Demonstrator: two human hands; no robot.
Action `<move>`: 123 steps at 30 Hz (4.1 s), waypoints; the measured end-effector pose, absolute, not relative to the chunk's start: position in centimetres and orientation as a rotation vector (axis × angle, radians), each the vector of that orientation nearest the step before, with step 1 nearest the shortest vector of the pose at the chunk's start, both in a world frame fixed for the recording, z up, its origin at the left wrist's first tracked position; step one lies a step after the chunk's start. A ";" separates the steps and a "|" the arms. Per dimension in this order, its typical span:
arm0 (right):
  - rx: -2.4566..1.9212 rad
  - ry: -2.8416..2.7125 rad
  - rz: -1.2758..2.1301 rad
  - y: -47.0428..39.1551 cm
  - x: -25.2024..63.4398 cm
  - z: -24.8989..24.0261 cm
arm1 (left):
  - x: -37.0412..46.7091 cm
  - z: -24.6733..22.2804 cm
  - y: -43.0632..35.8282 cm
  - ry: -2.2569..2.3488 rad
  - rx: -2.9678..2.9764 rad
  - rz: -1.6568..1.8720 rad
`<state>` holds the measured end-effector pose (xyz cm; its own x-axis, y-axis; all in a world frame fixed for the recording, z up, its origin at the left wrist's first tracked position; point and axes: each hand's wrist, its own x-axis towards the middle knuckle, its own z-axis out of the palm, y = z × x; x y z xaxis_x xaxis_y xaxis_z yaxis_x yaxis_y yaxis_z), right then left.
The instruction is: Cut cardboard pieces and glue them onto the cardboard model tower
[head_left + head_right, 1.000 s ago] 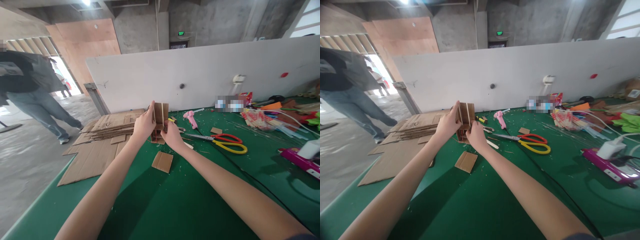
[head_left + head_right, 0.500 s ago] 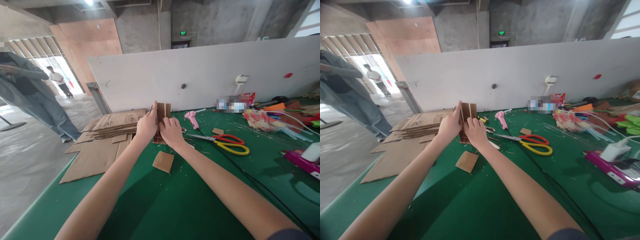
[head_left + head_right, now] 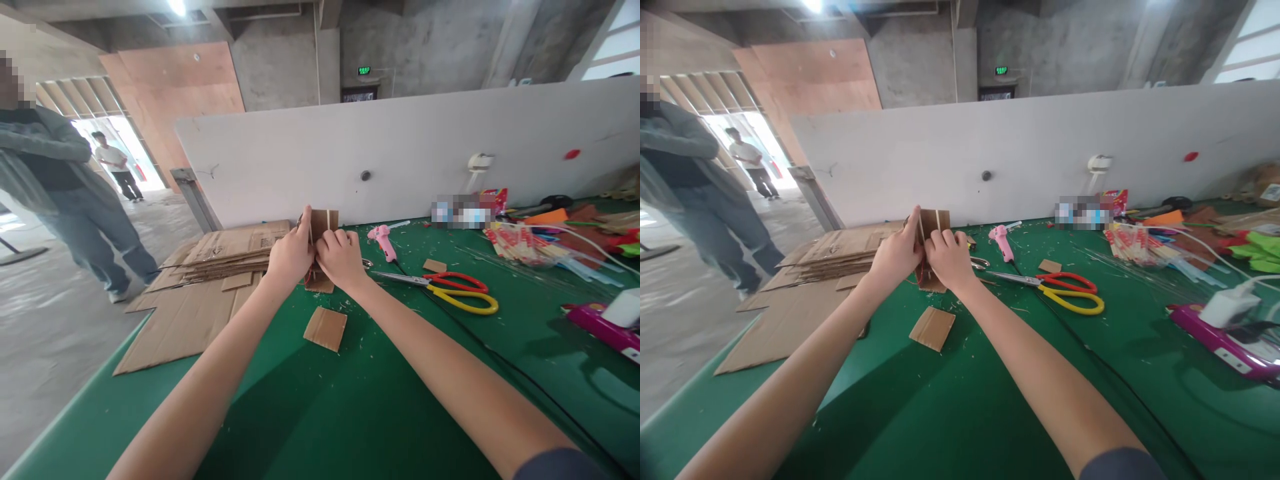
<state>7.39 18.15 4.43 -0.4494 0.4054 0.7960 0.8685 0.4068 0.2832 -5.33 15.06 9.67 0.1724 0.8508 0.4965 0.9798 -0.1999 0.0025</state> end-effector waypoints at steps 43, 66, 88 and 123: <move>-1.146 -1.991 -0.789 18.9 7.7 7.8 | -5.0 10.9 13.6 -1.739 -2.127 -0.340; -0.883 -1.950 0.044 19.2 10.8 7.8 | -5.9 10.6 14.5 -1.763 -2.208 -0.611; -0.923 -2.065 0.323 18.8 12.8 9.2 | -8.2 8.4 17.5 -1.463 -2.496 -1.473; -1.172 -2.184 0.464 17.9 14.4 11.2 | -8.5 7.2 18.1 -1.634 -3.102 -2.291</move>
